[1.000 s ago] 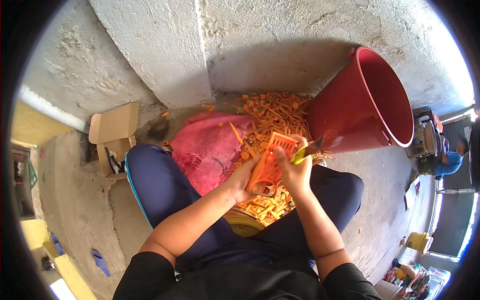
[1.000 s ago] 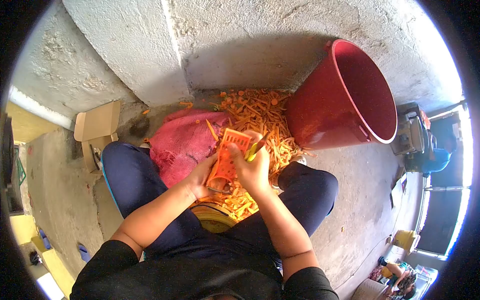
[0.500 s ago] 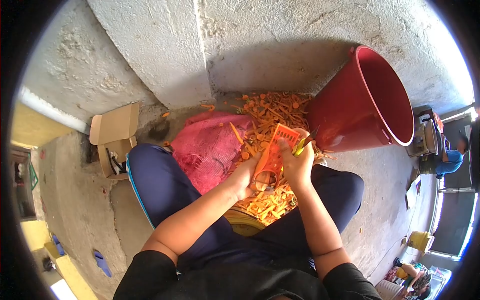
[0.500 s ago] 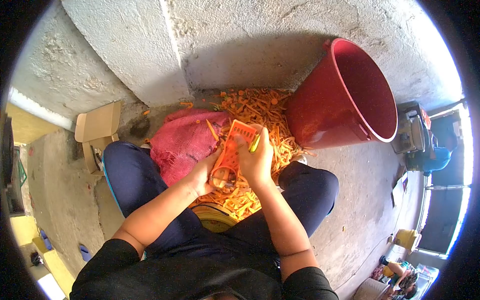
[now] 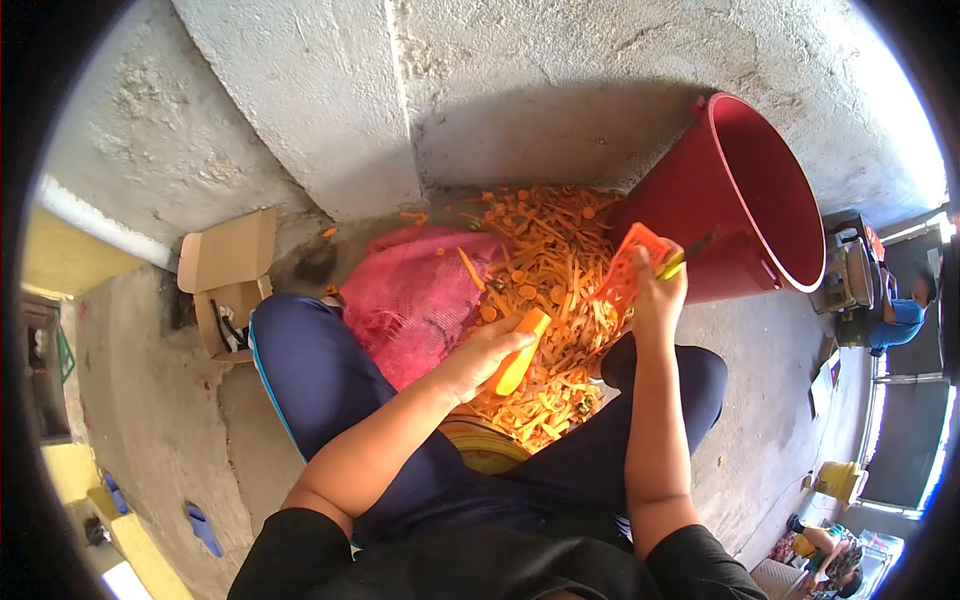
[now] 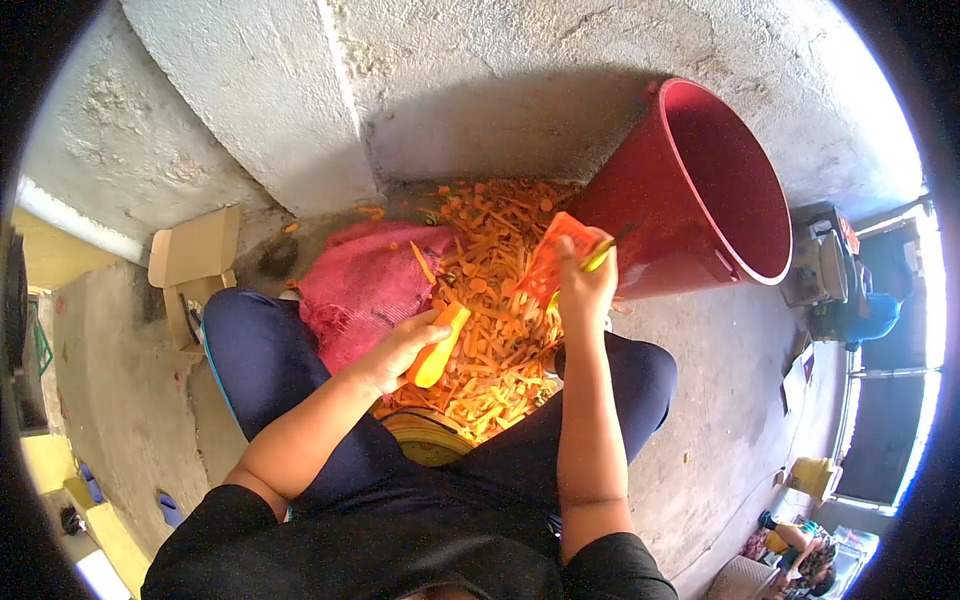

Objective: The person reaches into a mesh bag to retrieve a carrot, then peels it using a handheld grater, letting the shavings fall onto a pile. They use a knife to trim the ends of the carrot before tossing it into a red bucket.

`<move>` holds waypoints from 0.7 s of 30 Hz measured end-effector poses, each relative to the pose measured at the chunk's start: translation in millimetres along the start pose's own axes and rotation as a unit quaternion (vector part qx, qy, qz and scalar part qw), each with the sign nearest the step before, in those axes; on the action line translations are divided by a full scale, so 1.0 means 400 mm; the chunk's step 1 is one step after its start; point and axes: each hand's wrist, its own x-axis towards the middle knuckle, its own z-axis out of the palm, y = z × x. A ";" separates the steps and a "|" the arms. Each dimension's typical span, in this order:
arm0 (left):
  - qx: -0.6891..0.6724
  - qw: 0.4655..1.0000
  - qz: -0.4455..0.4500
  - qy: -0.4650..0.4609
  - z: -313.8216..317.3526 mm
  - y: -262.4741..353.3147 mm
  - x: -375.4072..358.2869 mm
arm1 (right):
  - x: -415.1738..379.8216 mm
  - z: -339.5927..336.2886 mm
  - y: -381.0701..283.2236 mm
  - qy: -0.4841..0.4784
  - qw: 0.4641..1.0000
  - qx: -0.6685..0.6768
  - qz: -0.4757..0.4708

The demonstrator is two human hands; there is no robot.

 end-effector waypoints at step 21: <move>0.384 0.897 0.194 0.102 -0.006 0.065 0.013 | -0.125 0.021 -0.012 -0.435 0.870 -0.231 -0.040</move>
